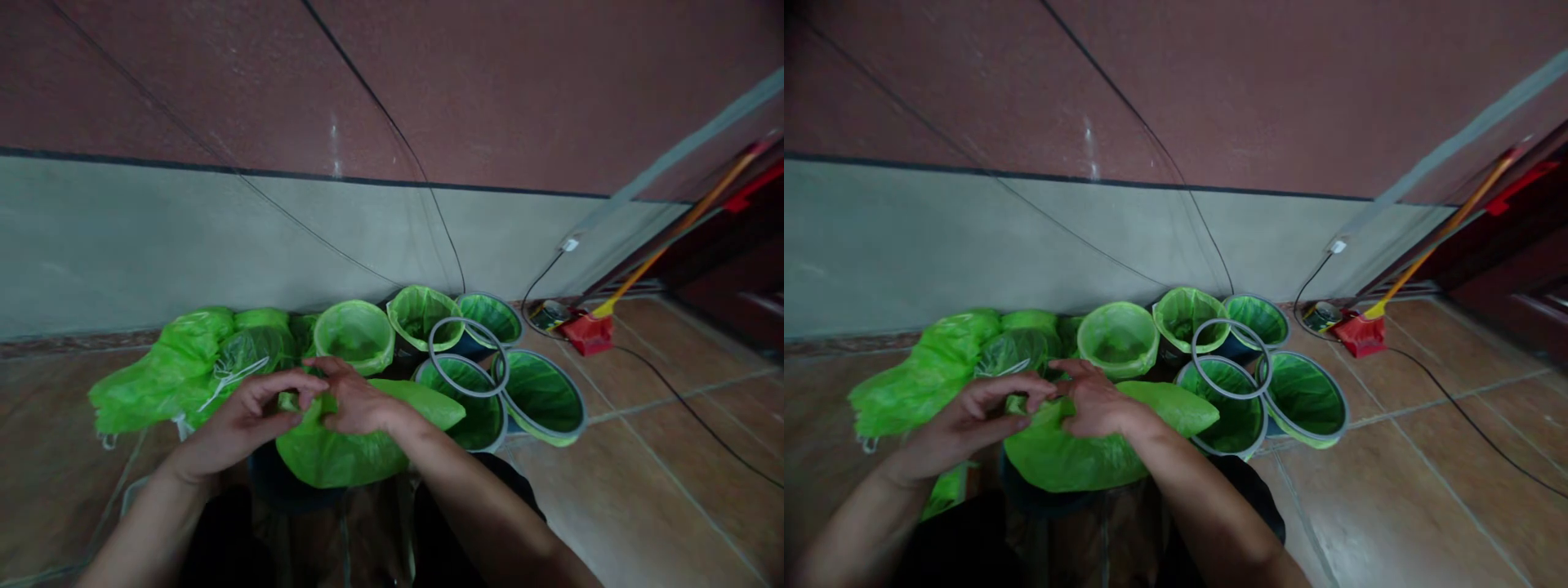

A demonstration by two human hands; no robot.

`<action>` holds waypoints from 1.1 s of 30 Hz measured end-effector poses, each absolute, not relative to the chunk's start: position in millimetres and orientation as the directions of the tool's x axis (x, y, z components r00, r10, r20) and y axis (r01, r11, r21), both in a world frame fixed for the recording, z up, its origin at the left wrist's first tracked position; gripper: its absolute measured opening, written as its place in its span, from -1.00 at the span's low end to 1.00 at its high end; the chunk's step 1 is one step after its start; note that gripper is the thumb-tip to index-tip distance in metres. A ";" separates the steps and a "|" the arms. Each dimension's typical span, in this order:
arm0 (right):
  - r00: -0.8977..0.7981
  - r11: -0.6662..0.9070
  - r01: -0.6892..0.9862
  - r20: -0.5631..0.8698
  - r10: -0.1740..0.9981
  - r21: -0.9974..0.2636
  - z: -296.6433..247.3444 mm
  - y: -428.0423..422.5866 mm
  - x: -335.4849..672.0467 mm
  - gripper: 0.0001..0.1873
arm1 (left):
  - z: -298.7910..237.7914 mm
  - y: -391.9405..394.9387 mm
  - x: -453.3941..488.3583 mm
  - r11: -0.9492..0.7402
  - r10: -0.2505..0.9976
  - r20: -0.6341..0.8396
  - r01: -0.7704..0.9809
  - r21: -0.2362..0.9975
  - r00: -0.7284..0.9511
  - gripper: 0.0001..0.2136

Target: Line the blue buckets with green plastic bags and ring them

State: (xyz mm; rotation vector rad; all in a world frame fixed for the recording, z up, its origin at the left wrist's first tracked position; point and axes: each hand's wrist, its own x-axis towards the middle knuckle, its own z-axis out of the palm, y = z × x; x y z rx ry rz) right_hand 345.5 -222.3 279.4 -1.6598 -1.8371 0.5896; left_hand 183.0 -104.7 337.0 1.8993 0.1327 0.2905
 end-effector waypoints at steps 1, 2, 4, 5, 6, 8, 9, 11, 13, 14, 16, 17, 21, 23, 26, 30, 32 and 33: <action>-0.061 0.146 0.703 0.146 0.987 -0.696 281.7 -222.2 346.2 -0.51 | 338.4 -104.5 182.2 -0.321 0.217 0.127 -0.052 0.946 0.968 -0.73; -0.063 0.162 0.677 0.163 0.985 -0.718 284.2 -222.0 346.7 -0.48 | 339.1 -104.3 181.7 -0.305 0.199 0.121 -0.056 0.951 0.972 -0.71; -0.073 0.186 0.633 0.181 0.981 -0.752 288.2 -221.0 347.0 -0.45 | 338.5 -104.1 181.0 -0.278 0.155 0.097 -0.051 0.959 0.983 -0.67; -0.079 0.193 0.619 0.185 0.980 -0.761 289.4 -220.3 346.9 -0.47 | 337.7 -104.0 180.7 -0.267 0.142 0.082 -0.041 0.963 0.986 -0.65; -0.088 0.203 0.610 0.189 0.978 -0.766 289.9 -219.4 346.6 -0.51 | 336.7 -103.7 180.4 -0.261 0.135 0.065 -0.028 0.965 0.989 -0.65; -0.101 0.218 0.610 0.198 0.975 -0.762 289.1 -218.1 346.3 -0.61 | 335.3 -102.6 179.2 -0.261 0.151 0.034 0.007 0.965 0.988 -0.65; -0.104 0.219 0.616 0.198 0.975 -0.757 288.2 -217.9 346.4 -0.66 | 335.1 -101.5 178.2 -0.263 0.179 0.019 0.029 0.964 0.984 -0.66; -0.095 0.211 0.623 0.195 0.976 -0.753 287.1 -218.9 348.4 -0.76 | 335.6 -98.0 175.3 -0.259 0.264 0.001 0.069 0.963 0.965 -0.67; -0.062 0.197 0.620 0.203 0.977 -0.759 288.4 -222.0 353.0 -0.82 | 336.1 -92.8 171.3 -0.240 0.356 -0.021 0.113 0.964 0.934 -0.67; -0.037 0.191 0.618 0.214 0.976 -0.763 290.0 -224.0 356.3 -0.83 | 336.1 -89.6 169.2 -0.232 0.389 -0.035 0.135 0.963 0.921 -0.67; 0.018 0.172 0.628 0.235 0.972 -0.759 294.5 -228.4 364.0 -0.83 | 334.5 -82.4 165.7 -0.237 0.433 -0.062 0.180 0.954 0.899 -0.63; 0.037 0.161 0.644 0.240 0.970 -0.748 296.9 -230.6 367.8 -0.83 | 332.9 -78.5 164.3 -0.256 0.455 -0.076 0.212 0.943 0.887 -0.61; 0.045 0.133 0.732 0.242 0.969 -0.668 302.9 -238.1 379.0 -0.80 | 321.4 -60.6 159.9 -0.418 0.610 -0.041 0.366 0.832 0.791 -0.53; 0.034 0.112 0.768 0.215 0.976 -0.630 303.2 -241.0 381.4 -0.78 | 315.8 -51.9 157.3 -0.505 0.679 0.044 0.423 0.753 0.733 -0.51; 0.037 0.040 0.812 0.120 0.992 -0.583 301.9 -244.7 382.5 -0.82 | 314.1 -43.3 152.5 -0.550 0.773 0.156 0.526 0.649 0.615 -0.52; 0.098 -0.063 0.832 0.034 0.995 -0.552 299.1 -249.9 383.7 -0.79 | 323.9 -40.0 146.0 -0.429 0.902 0.243 0.687 0.587 0.356 -0.52; 0.133 -0.109 0.840 0.007 0.991 -0.531 297.7 -252.5 385.7 -0.62 | 329.9 -39.0 142.9 -0.351 0.936 0.247 0.741 0.573 0.252 -0.51; 0.150 -0.135 0.848 -0.012 0.989 -0.513 297.0 -253.8 387.3 -0.58 | 332.5 -38.3 141.4 -0.309 0.949 0.229 0.772 0.556 0.215 -0.50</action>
